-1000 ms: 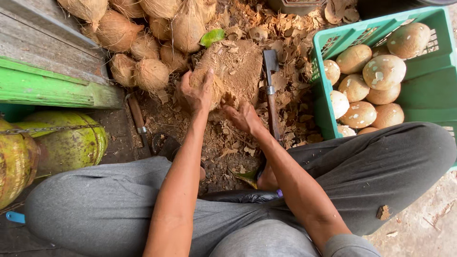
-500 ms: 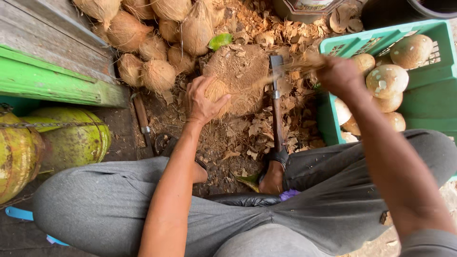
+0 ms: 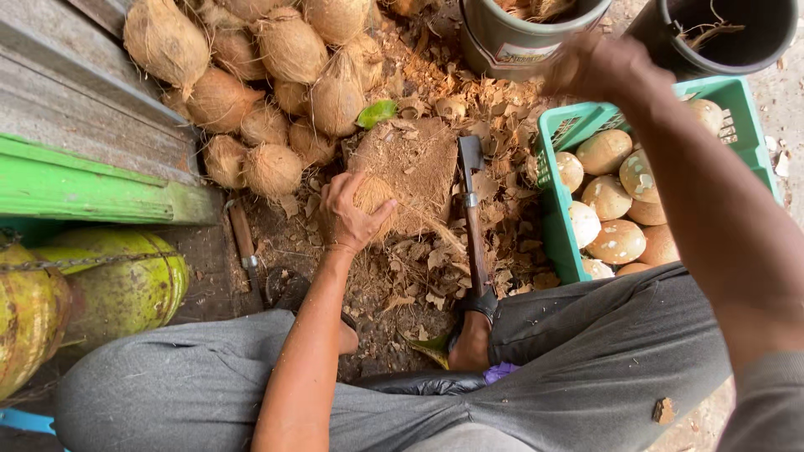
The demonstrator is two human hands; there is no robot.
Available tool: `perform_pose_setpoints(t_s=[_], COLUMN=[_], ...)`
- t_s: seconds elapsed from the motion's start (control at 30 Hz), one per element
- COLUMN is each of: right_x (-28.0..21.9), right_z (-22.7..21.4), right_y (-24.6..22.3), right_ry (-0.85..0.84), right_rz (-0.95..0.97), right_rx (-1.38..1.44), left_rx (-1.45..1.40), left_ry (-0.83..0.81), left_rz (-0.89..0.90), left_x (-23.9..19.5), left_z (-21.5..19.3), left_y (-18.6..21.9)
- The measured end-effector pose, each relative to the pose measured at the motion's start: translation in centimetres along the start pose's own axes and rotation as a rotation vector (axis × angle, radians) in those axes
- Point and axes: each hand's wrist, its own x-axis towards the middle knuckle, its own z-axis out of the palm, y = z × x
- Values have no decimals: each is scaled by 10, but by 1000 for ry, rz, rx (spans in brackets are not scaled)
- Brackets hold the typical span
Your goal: The person sits on the ground and uses a curved blade to peel the husk off a coconut. They repeatedly strike and scrape the coconut against a wooden stump, removing the fibrous outer layer. The peeled coconut is then placed into a green crate.
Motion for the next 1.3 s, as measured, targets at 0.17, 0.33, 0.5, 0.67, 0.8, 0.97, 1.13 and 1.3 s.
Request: perform_pose_setpoints(t_s=[0.17, 0.33, 0.5, 0.67, 0.8, 0.97, 1.13, 1.3], right_x=[18, -41, -66, -72, -72, -93, -76, 12], right_z=[21, 153, 206, 167, 94, 81, 101, -8], right_y=[-61, -183, -199, -188, -122, -88, -115, -17], right_ry=[428, -63, -435, -378, -10, -144, -901, 323], right_rz=[-86, -675, -288, -132, 45, -429, -530, 83], right_rx=[-138, -45, 1363, 1314, 1606, 1060, 735, 259], left_rx=[-9, -5, -27, -59, -58, -16, -8, -9], left_ry=[-19, 14, 4, -49, 20, 43, -2, 16], left_rz=[-43, -15, -23, 45, 81, 77, 6, 20], left_x=[-7, -6, -10, -14, -19, -12, -15, -19], left_z=[-3, 0, -2, -7, -12, -5, 0, 4], left_y=[-3, -4, -5, -7, -15, -11, -15, -16])
